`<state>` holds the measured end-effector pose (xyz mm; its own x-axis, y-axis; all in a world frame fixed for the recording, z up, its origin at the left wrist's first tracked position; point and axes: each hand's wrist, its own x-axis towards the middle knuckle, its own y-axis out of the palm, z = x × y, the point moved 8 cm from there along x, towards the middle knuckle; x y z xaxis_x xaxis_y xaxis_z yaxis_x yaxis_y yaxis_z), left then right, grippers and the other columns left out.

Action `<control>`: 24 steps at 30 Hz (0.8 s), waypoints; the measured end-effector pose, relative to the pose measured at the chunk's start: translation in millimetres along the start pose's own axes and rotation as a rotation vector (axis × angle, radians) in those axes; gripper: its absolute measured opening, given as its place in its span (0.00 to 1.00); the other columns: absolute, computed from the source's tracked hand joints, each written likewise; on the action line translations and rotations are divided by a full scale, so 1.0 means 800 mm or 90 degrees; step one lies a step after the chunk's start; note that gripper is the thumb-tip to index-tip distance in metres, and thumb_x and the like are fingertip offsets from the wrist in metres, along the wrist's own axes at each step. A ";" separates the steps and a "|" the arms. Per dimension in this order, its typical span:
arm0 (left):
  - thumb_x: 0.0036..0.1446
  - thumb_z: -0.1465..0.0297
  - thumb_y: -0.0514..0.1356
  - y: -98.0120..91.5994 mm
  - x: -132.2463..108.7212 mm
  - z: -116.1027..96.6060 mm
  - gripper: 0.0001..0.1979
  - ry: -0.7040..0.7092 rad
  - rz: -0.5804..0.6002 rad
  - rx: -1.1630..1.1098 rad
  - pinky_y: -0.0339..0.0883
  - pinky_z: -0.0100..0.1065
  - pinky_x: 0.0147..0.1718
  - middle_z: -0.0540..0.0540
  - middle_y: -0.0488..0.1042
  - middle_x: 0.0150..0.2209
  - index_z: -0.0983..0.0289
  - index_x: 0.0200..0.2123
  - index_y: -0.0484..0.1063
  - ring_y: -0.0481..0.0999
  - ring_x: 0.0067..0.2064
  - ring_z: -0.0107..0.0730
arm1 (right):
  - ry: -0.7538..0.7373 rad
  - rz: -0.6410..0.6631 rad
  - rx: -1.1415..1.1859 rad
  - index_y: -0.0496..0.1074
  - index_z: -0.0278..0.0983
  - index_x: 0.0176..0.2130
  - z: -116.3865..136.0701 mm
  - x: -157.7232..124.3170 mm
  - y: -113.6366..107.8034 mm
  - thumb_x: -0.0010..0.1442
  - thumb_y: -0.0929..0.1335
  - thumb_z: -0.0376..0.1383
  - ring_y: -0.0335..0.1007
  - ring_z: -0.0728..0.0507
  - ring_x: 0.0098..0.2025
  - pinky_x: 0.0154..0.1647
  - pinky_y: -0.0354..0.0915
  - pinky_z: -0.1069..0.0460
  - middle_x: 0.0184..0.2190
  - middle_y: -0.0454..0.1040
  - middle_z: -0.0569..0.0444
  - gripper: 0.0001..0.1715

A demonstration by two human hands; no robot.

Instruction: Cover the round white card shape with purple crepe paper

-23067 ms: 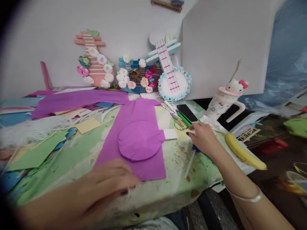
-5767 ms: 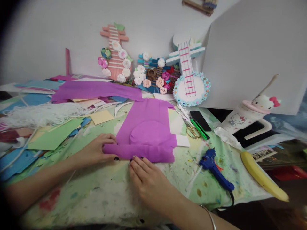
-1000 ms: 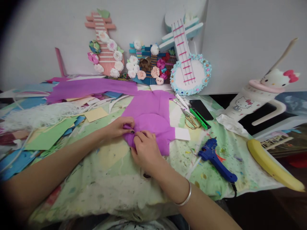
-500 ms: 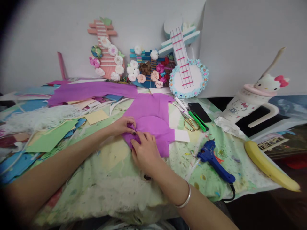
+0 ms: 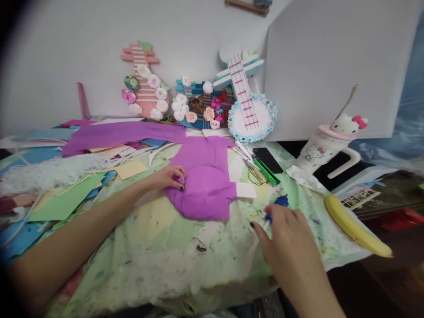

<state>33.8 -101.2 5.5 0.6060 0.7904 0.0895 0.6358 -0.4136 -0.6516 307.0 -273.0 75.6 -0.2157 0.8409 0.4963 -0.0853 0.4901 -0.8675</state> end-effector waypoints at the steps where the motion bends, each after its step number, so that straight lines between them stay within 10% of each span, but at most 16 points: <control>1: 0.40 0.66 0.68 -0.001 0.000 0.001 0.08 0.004 0.011 -0.007 0.62 0.32 0.41 0.52 0.69 0.33 0.63 0.24 0.76 0.69 0.37 0.31 | 0.020 0.029 -0.062 0.67 0.33 0.42 -0.025 -0.014 0.008 0.57 0.64 0.45 0.68 0.33 0.39 0.40 0.64 0.39 0.35 0.73 0.40 0.20; 6: 0.42 0.65 0.67 -0.002 0.003 0.008 0.09 0.014 0.050 -0.032 0.62 0.32 0.42 0.52 0.70 0.33 0.65 0.25 0.75 0.69 0.37 0.31 | 0.144 0.154 -0.190 0.68 0.28 0.44 -0.108 -0.060 0.062 0.57 0.64 0.44 0.69 0.33 0.39 0.37 0.66 0.42 0.38 0.71 0.37 0.22; 15: 0.44 0.64 0.66 -0.001 0.009 0.009 0.10 -0.004 0.087 -0.025 0.62 0.29 0.39 0.50 0.70 0.30 0.65 0.23 0.72 0.68 0.34 0.28 | 0.106 0.109 0.003 0.67 0.32 0.39 -0.122 -0.040 0.083 0.58 0.60 0.38 0.69 0.36 0.40 0.43 0.67 0.43 0.39 0.68 0.39 0.14; 24: 0.43 0.66 0.66 -0.003 0.004 0.013 0.10 -0.009 0.041 -0.033 0.62 0.29 0.36 0.49 0.70 0.29 0.65 0.26 0.70 0.68 0.33 0.28 | 0.224 0.055 0.181 0.62 0.38 0.45 -0.113 -0.028 -0.004 0.56 0.61 0.48 0.71 0.35 0.38 0.36 0.69 0.42 0.39 0.71 0.43 0.22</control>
<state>29.1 -93.1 -0.3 0.6396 0.7678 0.0380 0.6204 -0.4864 -0.6153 399.9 -273.1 70.4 0.1051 0.9265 0.3612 -0.3555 0.3742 -0.8565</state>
